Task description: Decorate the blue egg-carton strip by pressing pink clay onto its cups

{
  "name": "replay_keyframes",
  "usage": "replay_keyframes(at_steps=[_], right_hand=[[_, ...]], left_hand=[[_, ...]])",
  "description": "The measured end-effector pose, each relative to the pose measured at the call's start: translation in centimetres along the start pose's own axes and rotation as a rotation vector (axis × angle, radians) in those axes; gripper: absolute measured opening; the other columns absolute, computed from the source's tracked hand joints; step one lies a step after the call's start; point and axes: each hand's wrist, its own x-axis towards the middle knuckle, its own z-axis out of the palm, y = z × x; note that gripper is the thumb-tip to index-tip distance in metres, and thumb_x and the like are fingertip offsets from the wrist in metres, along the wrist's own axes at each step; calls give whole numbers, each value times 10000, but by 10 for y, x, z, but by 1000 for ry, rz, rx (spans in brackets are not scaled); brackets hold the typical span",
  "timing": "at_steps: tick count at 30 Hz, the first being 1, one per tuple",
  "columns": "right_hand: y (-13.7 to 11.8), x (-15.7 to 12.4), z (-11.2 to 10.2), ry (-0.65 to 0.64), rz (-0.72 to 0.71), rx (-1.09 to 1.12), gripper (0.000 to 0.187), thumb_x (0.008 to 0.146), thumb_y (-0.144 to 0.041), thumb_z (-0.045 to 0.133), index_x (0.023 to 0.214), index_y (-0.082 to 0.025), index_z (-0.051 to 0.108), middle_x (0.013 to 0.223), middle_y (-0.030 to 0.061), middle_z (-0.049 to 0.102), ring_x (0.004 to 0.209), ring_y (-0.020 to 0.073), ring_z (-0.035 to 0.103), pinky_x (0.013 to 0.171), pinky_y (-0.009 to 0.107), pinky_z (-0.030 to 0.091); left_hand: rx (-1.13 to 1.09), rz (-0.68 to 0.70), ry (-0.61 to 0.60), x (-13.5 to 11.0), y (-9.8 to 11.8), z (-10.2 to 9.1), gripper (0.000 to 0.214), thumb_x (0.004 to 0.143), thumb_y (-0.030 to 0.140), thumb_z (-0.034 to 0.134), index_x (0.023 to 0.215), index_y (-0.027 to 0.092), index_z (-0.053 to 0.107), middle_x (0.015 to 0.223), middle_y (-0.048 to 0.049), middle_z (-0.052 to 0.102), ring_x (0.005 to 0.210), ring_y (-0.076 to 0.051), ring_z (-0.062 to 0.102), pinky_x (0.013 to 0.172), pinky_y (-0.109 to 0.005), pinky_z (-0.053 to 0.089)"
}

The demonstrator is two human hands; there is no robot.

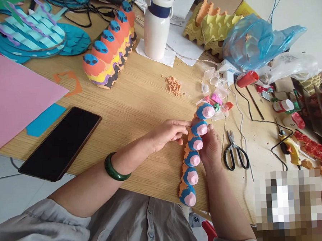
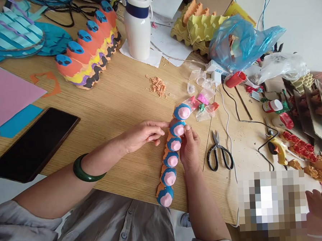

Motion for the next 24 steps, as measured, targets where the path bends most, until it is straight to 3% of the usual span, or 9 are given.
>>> replay_keyframes(at_steps=[3, 5, 7, 8, 10, 13, 16, 19, 24], right_hand=[[1, 1, 2, 43, -2, 36, 350, 782, -523, 801, 736, -213, 645, 684, -55, 618, 598, 99, 533, 569, 249, 439], [1, 1, 2, 54, -22, 43, 323, 796, -497, 795, 735, -214, 651, 687, -57, 623, 608, 98, 541, 575, 244, 443], [0, 2, 2, 57, -20, 56, 302, 803, -481, 789, 751, -215, 657, 713, -52, 640, 633, 101, 557, 584, 242, 451], [-1, 2, 2, 53, -7, 67, 303, 799, -485, 790, 758, -216, 657, 725, -48, 647, 645, 104, 566, 583, 241, 453], [-4, 2, 1, 32, 34, 106, 321, 785, -511, 792, 774, -220, 655, 742, -42, 655, 664, 111, 582, 569, 235, 458], [-10, 0, 2, -52, 160, 182, 349, 765, -561, 791, 848, -239, 684, 769, -37, 682, 656, 119, 603, 549, 231, 488], [-14, -2, 3, -162, 258, 242, 372, 762, -580, 791, 937, -263, 707, 746, -50, 684, 595, 111, 597, 502, 225, 496], [-13, -4, 3, -200, 270, 252, 378, 786, -595, 768, 984, -278, 713, 803, -48, 705, 609, 106, 614, 500, 225, 503], [-10, -5, 3, -171, 277, 252, 349, 779, -587, 778, 956, -293, 715, 818, -48, 714, 663, 122, 646, 569, 251, 541]], left_hand=[[62, 39, -21, 0, -1, 4, 449, 766, 233, 600, 1174, 147, 767, 639, 36, 547, 523, -69, 385, 595, -235, 505], [140, 112, -33, 0, -3, 6, 473, 753, 210, 612, 1201, 175, 758, 900, -31, 687, 608, -87, 510, 594, -230, 523], [204, 181, -35, 0, -6, 8, 500, 733, 184, 640, 1221, 190, 752, 1112, -71, 707, 633, -89, 545, 582, -229, 534], [208, 196, -30, 0, -7, 8, 504, 730, 177, 648, 1223, 188, 753, 1120, -75, 710, 612, -82, 530, 576, -231, 537], [137, 174, -9, 0, -8, 9, 464, 765, 204, 636, 1211, 168, 761, 898, -39, 709, 539, -67, 450, 590, -249, 553], [-64, 95, 50, 1, -8, 8, 365, 852, 306, 596, 1086, 111, 797, 523, 54, 483, 473, -61, 284, 642, -291, 575], [-198, 56, 90, 4, -8, 7, 336, 858, 394, 668, 958, 101, 799, 611, 23, 591, 482, -42, 242, 628, -282, 548], [-236, 26, 115, 6, -9, 9, 360, 766, 445, 801, 897, 110, 781, 864, -50, 716, 537, -39, 368, 586, -250, 495], [-188, 25, 83, 6, -7, 10, 381, 681, 473, 873, 759, 121, 751, 770, -32, 682, 689, -103, 553, 598, -229, 429]])
